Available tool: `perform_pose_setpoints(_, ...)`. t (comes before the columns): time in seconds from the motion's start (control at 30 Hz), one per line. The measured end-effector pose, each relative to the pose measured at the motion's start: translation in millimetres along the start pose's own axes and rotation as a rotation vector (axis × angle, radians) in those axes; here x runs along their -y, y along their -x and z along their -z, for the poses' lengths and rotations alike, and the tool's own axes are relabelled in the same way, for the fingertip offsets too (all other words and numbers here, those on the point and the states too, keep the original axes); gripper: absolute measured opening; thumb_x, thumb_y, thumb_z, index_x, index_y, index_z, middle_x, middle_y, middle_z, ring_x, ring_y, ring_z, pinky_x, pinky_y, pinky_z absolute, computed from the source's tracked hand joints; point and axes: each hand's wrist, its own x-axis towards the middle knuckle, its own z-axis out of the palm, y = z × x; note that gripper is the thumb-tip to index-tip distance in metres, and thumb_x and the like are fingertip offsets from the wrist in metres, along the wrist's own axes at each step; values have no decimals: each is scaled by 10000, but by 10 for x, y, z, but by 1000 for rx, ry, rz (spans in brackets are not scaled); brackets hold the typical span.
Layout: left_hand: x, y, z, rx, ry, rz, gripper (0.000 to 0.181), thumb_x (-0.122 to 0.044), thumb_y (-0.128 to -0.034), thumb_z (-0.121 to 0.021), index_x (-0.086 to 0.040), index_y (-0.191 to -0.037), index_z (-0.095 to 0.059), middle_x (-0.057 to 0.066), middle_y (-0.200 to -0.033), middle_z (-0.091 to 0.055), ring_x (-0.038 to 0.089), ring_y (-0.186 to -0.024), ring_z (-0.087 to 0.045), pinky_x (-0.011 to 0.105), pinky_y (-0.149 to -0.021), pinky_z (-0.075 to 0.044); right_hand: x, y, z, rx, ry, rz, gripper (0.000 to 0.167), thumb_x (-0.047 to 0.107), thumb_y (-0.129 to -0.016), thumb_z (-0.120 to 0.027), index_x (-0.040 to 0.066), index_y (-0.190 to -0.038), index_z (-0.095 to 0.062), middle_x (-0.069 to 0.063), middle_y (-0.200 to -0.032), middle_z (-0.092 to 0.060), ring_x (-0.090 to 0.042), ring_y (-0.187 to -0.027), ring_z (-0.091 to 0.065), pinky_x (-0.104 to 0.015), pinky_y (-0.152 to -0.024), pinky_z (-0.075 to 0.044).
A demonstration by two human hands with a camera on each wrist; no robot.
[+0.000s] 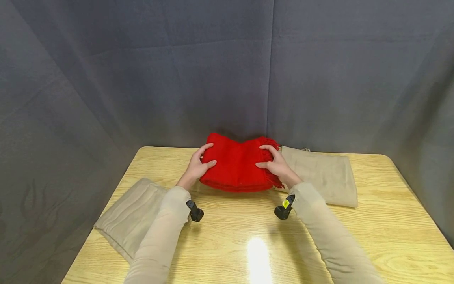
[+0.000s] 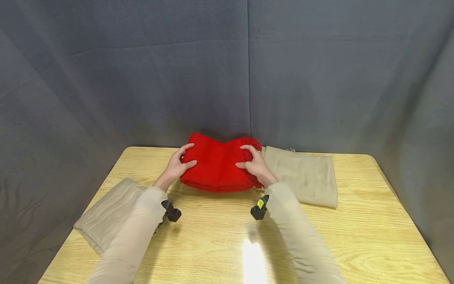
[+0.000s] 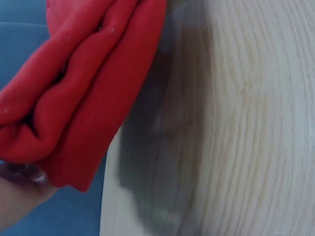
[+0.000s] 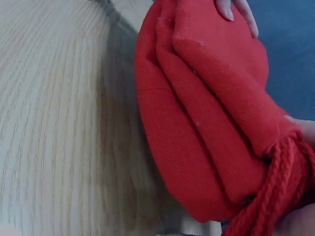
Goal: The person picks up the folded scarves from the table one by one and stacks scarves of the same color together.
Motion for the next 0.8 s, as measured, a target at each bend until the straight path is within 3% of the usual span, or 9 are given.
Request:
perform_pose_setpoints(0.23,99,-31,-72,-43,52,29,564,82,-818,-562,-103,-1336,-440,200,-1168,-463,341,-1047,-474,430,-842,-447,-111,-63,-78,-53,-39,-33,562,-88,-772,-583,51,-1289,-414,-171,-1300,-368,-324,-1144,-374,-422,-981,-295)
perform_pose_setpoints(0.53,223,-64,-176,-107,107,84,561,114,-805,-541,-133,-1304,-472,154,-1174,-465,308,-1046,-482,415,-859,-439,-204,-86,-140,-56,-66,-61,596,-151,-771,-485,64,-1318,-394,-181,-1287,-381,-316,-1126,-377,-423,-969,-310)
perform_pose_setpoints(0.8,188,-42,-205,-117,118,126,558,116,-814,-526,-141,-1306,-473,149,-1192,-455,307,-1061,-466,418,-876,-422,-245,-78,-139,-57,-73,-84,618,-163,-777,-450,65,-1347,-375,-187,-1323,-359,-320,-1141,-364,-423,-984,-291)
